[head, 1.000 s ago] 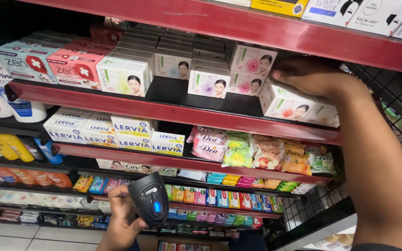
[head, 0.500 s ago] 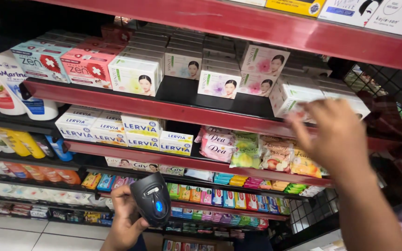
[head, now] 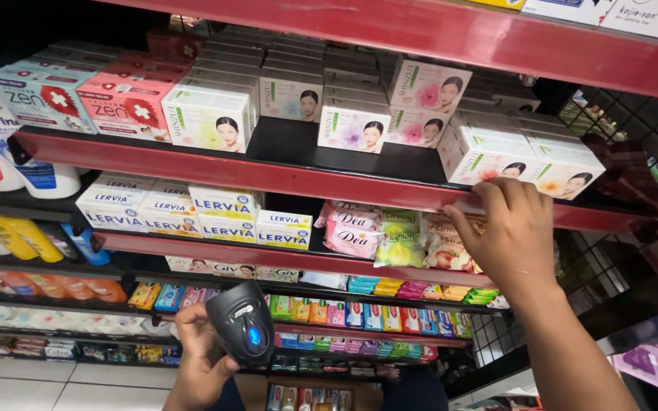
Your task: The person sits on the floor and repeatedly picks small white boxes from a cardboard box, scans each with a handheld barcode scanner, and places them on a shelf. The person also adjusts the alignment of boxes already on the shelf.
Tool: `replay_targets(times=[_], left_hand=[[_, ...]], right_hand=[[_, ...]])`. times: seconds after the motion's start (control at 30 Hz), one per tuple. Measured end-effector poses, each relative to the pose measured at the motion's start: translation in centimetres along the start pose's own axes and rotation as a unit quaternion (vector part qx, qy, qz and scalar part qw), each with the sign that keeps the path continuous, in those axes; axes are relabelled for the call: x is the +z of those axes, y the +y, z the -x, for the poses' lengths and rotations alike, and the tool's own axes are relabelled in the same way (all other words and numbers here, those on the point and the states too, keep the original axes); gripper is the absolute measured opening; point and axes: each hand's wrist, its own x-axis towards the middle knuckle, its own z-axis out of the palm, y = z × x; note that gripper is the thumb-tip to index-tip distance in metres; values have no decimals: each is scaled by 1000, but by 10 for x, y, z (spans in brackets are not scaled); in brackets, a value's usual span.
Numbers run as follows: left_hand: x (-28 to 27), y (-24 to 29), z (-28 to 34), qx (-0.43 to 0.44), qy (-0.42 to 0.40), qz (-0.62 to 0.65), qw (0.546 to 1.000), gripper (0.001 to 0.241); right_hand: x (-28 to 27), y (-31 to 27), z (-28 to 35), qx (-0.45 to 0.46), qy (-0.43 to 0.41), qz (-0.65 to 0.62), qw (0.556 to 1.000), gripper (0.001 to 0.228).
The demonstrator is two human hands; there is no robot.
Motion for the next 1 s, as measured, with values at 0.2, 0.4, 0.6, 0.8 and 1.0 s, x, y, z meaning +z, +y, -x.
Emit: replay_targets(times=[0.2, 0.4, 0.6, 0.8, 1.0], left_hand=[[-3, 2, 0, -15, 9, 6, 1000, 89], [-4, 1, 3, -31, 18, -5, 999, 89], [-6, 7, 7, -48, 26, -22, 998, 91], [-10, 16, 11, -45, 36, -1, 998, 91], [-12, 23, 15, -35, 43, 1, 998, 89]], right_hand=[[-4, -19, -15, -19, -12, 15, 1000, 49], [-2, -56, -30, -56, -25, 7, 998, 53], [2, -99, -57, -111, -2, -51, 992, 57], [23, -129, -84, -130, -30, -145, 980, 51], [31, -169, -112, -174, -40, -212, 961, 50]])
